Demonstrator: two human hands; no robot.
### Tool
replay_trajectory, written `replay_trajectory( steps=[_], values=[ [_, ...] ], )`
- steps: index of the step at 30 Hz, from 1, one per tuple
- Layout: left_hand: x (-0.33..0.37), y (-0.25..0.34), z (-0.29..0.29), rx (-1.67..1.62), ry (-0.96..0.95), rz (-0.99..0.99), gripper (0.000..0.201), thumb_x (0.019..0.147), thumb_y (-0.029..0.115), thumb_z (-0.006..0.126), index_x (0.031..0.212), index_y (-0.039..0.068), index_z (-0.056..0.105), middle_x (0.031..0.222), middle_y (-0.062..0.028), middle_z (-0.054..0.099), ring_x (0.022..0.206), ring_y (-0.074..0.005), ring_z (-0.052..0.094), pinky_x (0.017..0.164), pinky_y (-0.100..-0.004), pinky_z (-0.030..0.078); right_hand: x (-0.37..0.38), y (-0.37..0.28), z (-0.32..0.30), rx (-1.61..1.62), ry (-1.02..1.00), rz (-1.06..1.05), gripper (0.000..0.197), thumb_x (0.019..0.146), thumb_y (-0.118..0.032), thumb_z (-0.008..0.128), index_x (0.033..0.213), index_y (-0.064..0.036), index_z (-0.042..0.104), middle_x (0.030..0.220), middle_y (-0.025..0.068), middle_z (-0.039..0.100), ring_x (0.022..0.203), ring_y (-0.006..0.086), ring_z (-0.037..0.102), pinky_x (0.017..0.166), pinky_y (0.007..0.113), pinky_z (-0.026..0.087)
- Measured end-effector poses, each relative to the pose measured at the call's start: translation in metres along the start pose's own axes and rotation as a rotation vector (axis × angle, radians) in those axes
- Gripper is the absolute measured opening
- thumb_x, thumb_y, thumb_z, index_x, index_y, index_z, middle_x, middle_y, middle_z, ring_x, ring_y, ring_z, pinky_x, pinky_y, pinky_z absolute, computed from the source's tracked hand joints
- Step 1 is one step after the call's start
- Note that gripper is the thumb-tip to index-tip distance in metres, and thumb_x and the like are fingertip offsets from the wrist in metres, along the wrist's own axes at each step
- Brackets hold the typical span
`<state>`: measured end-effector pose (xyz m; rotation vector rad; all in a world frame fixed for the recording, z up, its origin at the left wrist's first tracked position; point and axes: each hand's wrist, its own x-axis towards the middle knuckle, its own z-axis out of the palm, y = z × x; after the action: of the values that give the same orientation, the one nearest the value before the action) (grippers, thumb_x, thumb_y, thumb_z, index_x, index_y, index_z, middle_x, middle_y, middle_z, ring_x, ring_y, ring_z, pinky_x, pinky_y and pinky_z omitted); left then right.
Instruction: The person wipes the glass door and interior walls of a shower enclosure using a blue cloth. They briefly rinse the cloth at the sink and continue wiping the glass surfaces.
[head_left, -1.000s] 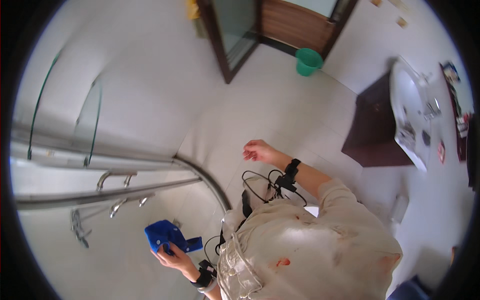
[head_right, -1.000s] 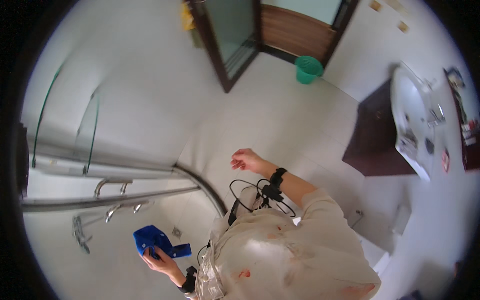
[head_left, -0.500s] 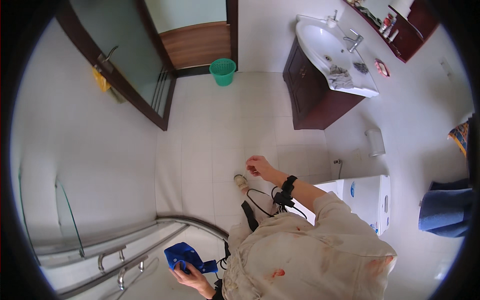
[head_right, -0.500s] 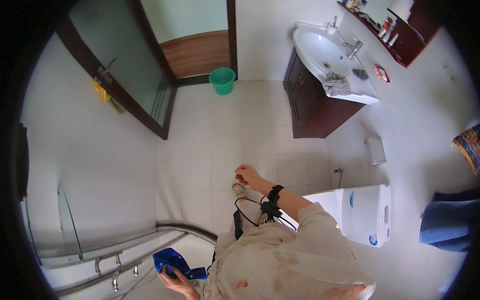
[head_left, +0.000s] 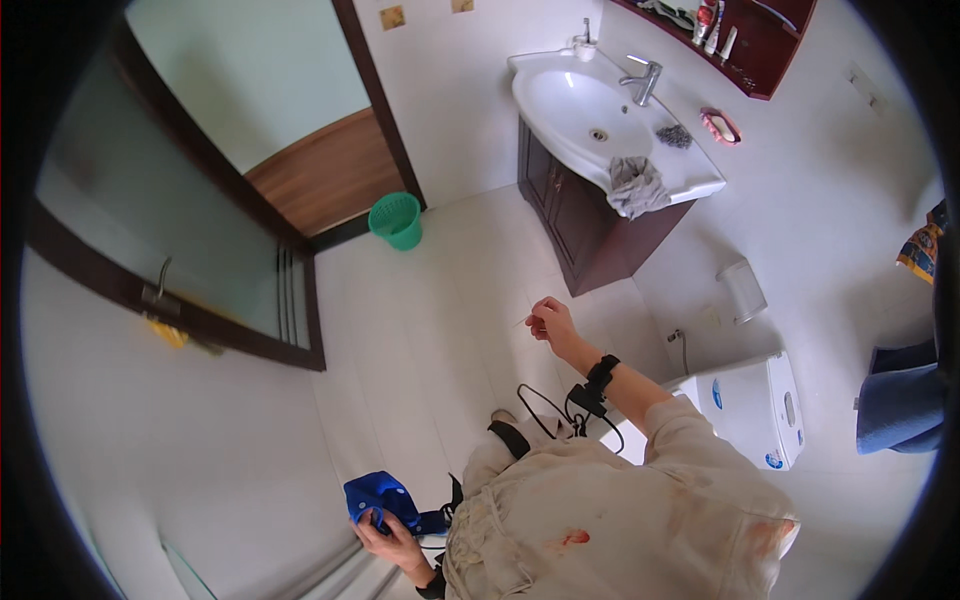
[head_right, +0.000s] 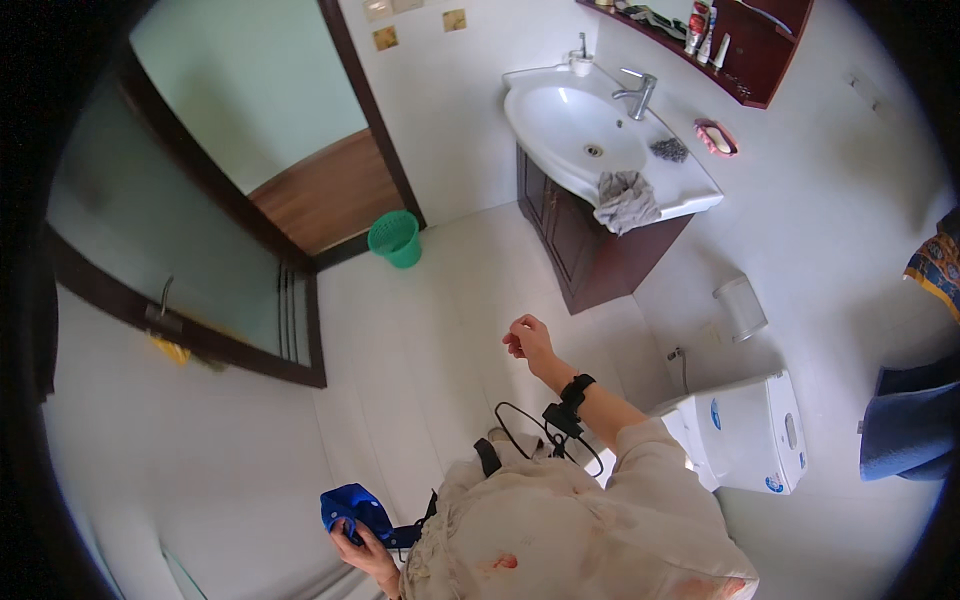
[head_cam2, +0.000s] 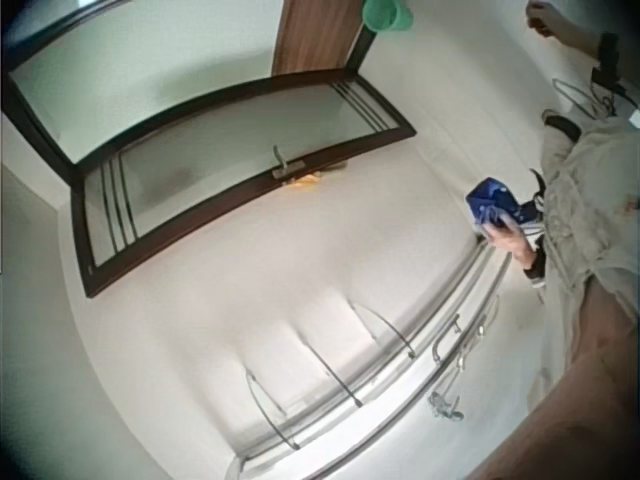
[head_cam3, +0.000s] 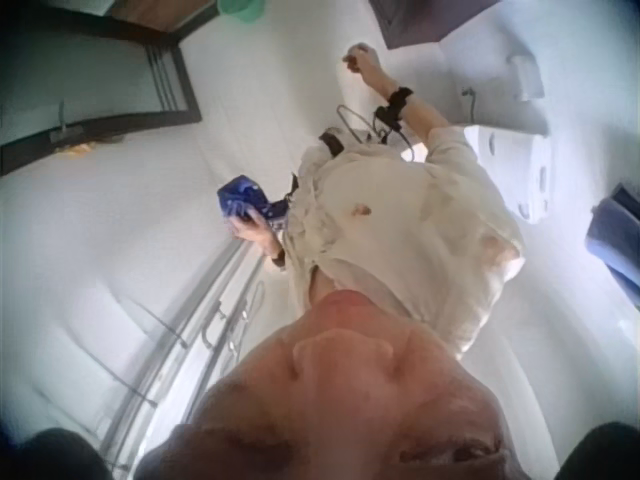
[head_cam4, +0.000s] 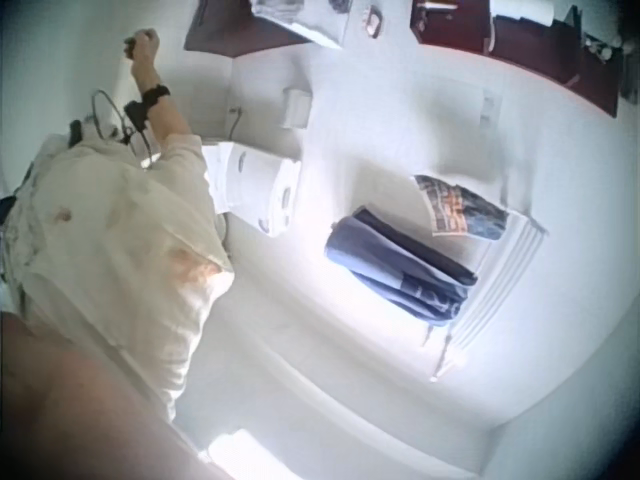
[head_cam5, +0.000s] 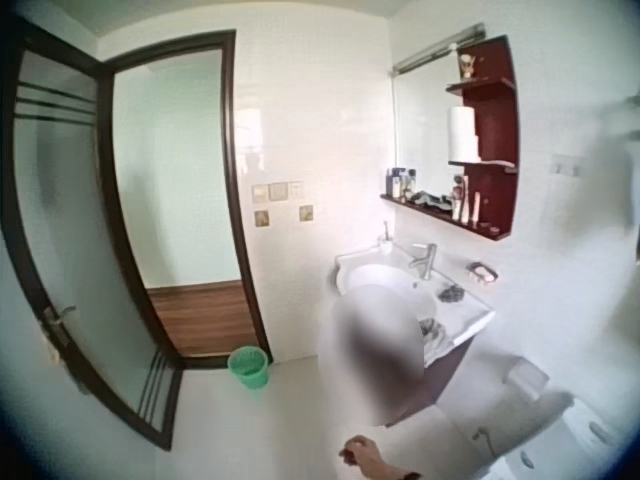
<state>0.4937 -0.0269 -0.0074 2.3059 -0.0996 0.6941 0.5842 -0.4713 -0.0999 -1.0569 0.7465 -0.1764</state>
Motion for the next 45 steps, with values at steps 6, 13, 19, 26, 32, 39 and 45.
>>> replay_trajectory(
  steps=[6,13,19,26,32,39,45],
  values=[
    [0.091,0.024,0.072,-0.025,-0.200,0.079,0.020,0.082,0.003,0.059,0.101,-0.002,0.055,0.093,-0.0199,0.058,0.083,-0.0384,0.057,0.072,-0.0423,0.047,0.038,-0.045,-0.019,0.052,0.053,-0.094,0.003,0.085,-0.011,0.053,0.086,-0.0085,0.053,0.072,0.0092,0.064,0.052,0.0126,0.055,0.046,0.026,0.043],
    [0.191,0.056,0.171,-0.195,-0.379,0.240,0.016,0.077,0.001,0.059,0.093,0.001,0.056,0.088,-0.0181,0.053,0.072,-0.0384,0.055,0.059,-0.0430,0.043,0.070,-0.075,-0.031,0.077,0.229,-0.161,0.008,0.087,-0.014,0.055,0.087,-0.0061,0.056,0.072,0.0075,0.065,0.052,0.0104,0.055,0.045,0.022,0.039],
    [0.268,0.047,0.280,-0.260,-0.429,0.287,0.016,0.078,0.002,0.059,0.094,0.001,0.055,0.088,-0.0188,0.053,0.073,-0.0395,0.055,0.059,-0.0435,0.043,0.130,-0.132,-0.019,0.019,0.371,-0.327,0.010,0.089,-0.014,0.057,0.090,-0.0043,0.060,0.076,0.0065,0.067,0.053,0.0088,0.056,0.045,0.021,0.039],
    [0.385,0.066,0.389,-0.293,-0.406,0.361,0.017,0.079,0.001,0.058,0.095,0.001,0.055,0.088,-0.0188,0.052,0.074,-0.0384,0.055,0.060,-0.0426,0.042,0.224,-0.199,0.005,-0.001,0.497,-0.401,0.011,0.090,-0.016,0.060,0.094,-0.0058,0.063,0.076,0.0037,0.067,0.052,0.0081,0.056,0.045,0.019,0.037],
    [0.450,0.088,0.460,-0.325,-0.590,0.365,0.019,0.076,0.002,0.061,0.094,0.002,0.057,0.092,-0.0187,0.054,0.074,-0.0388,0.057,0.061,-0.0429,0.044,0.288,-0.273,-0.018,-0.270,0.800,-0.573,0.015,0.088,-0.010,0.062,0.095,0.0005,0.069,0.074,0.0044,0.065,0.055,0.0081,0.055,0.048,0.022,0.044],
    [0.494,0.123,0.541,-0.287,-0.633,0.454,0.023,0.073,0.003,0.063,0.096,0.003,0.058,0.096,-0.0186,0.055,0.075,-0.0400,0.058,0.062,-0.0441,0.046,0.383,-0.353,-0.099,-0.604,1.059,-0.440,0.016,0.085,-0.017,0.065,0.094,-0.0075,0.073,0.072,0.0031,0.067,0.061,0.0086,0.060,0.056,0.024,0.050],
    [0.524,0.155,0.594,-0.218,-0.565,0.467,0.023,0.074,0.003,0.063,0.096,0.002,0.057,0.095,-0.0185,0.054,0.077,-0.0394,0.058,0.063,-0.0432,0.046,0.501,-0.342,-0.183,-1.049,1.228,-0.372,0.017,0.080,-0.026,0.067,0.093,-0.0169,0.074,0.075,0.0065,0.070,0.069,0.0222,0.066,0.065,0.034,0.052]
  ],
)
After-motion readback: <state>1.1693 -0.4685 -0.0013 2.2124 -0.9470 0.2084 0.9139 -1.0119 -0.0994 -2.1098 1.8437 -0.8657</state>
